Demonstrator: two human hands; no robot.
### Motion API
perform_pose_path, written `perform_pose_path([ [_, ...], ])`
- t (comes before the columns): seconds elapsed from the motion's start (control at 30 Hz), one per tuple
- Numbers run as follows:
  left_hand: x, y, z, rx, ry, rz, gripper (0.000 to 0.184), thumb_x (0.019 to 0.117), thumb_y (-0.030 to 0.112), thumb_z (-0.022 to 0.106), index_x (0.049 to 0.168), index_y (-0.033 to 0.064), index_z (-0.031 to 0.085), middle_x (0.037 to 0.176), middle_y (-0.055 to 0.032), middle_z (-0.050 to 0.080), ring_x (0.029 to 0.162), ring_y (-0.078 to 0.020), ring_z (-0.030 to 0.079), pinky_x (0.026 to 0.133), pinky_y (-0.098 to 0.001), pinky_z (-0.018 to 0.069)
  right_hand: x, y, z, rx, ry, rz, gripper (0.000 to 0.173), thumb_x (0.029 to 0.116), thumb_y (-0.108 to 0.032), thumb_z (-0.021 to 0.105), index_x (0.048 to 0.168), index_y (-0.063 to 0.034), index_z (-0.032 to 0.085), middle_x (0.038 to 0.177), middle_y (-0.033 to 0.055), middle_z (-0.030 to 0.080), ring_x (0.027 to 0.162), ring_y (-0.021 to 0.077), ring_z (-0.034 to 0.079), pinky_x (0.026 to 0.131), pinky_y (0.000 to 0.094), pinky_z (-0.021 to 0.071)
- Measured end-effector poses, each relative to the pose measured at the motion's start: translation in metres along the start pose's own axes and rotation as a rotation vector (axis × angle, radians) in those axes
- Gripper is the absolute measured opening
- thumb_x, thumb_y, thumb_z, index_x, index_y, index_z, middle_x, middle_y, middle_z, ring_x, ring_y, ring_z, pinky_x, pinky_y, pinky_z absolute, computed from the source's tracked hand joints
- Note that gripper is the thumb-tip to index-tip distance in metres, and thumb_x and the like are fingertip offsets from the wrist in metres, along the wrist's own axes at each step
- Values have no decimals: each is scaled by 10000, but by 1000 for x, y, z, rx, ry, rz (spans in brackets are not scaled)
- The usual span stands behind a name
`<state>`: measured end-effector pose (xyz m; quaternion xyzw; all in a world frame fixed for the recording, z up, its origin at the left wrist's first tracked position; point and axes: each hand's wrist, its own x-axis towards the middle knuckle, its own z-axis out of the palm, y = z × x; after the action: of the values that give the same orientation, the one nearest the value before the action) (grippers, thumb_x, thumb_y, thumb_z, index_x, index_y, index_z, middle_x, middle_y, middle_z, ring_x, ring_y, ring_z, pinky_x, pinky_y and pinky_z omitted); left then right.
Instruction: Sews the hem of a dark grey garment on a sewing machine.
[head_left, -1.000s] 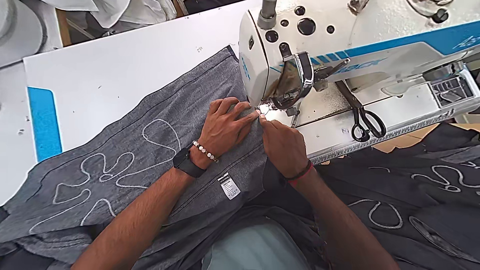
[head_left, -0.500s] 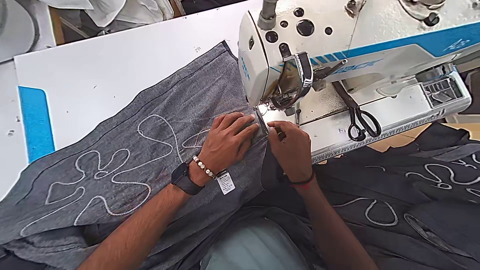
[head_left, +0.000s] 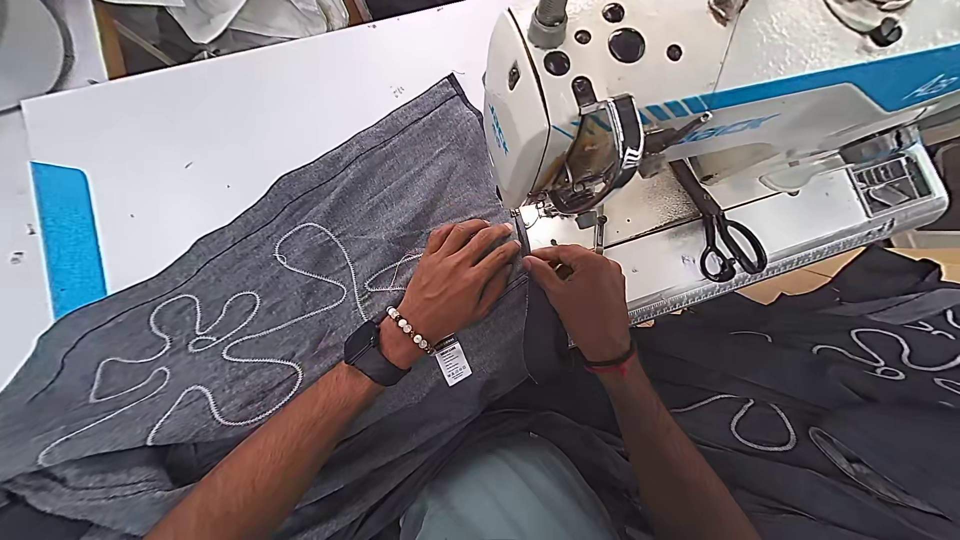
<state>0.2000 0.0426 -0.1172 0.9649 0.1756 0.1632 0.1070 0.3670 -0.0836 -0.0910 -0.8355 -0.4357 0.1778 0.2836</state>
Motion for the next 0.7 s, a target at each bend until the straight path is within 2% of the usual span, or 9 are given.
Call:
perform_pose_path([
  [0.13,-1,0,0,7,-1,-4,366,1044,329,484,1330,227,687,1441,-11,595,1364,-236,497,1115,-457,377,1,-9,7,-102,33,23,155,932,-385,730,956,-245,791,826,-48,705,677,142,643,594,431,514],
  [0.27,0,1,3,88,-54,-61,467,1051,421,409,1473,310,576,1536,26,510,1402,-236,435,1142,-465,310,-4,-4,16,-154,151,-81,122,934,-263,683,933,-179,772,811,-1,677,662,162,638,556,394,517],
  [0.33,0,1,3,110,-43,-81,480,1044,454,415,1475,315,573,1539,18,504,1399,-244,434,1146,-472,303,-9,1,21,-205,214,-208,157,962,-233,656,984,-146,785,867,30,689,749,179,663,604,362,541],
  [0.43,0,-1,1,78,-41,-21,481,1043,438,439,1466,262,583,1560,28,498,1443,-234,420,1184,-469,296,-15,5,25,-266,209,-367,207,997,-190,607,1064,-88,775,973,96,686,914,240,671,730,363,569],
  [0.57,2,-1,3,1,-39,82,437,1047,377,462,1429,245,628,1532,50,541,1449,-231,433,1199,-454,309,-30,13,12,-254,146,-419,266,978,-197,584,1163,-186,775,1109,61,680,1036,244,626,833,395,525],
  [0.63,1,2,-1,-3,-46,78,410,1055,378,464,1402,266,652,1508,57,566,1446,-244,439,1200,-472,310,-59,22,15,-161,268,-461,244,955,-241,625,1138,-209,782,1063,73,706,987,252,646,818,414,541],
  [0.67,0,4,-1,-8,-38,72,396,1049,359,471,1380,274,671,1493,62,581,1445,-250,442,1201,-484,307,-78,29,21,-142,322,-482,260,941,-293,655,1159,-210,770,1016,70,703,944,241,642,803,413,527],
  [0.7,-1,6,1,-13,-30,66,385,1045,341,479,1367,279,682,1490,61,584,1450,-258,437,1208,-496,301,-97,39,30,-143,332,-499,305,929,-352,671,1190,-212,744,1001,55,675,938,225,616,834,409,498],
])
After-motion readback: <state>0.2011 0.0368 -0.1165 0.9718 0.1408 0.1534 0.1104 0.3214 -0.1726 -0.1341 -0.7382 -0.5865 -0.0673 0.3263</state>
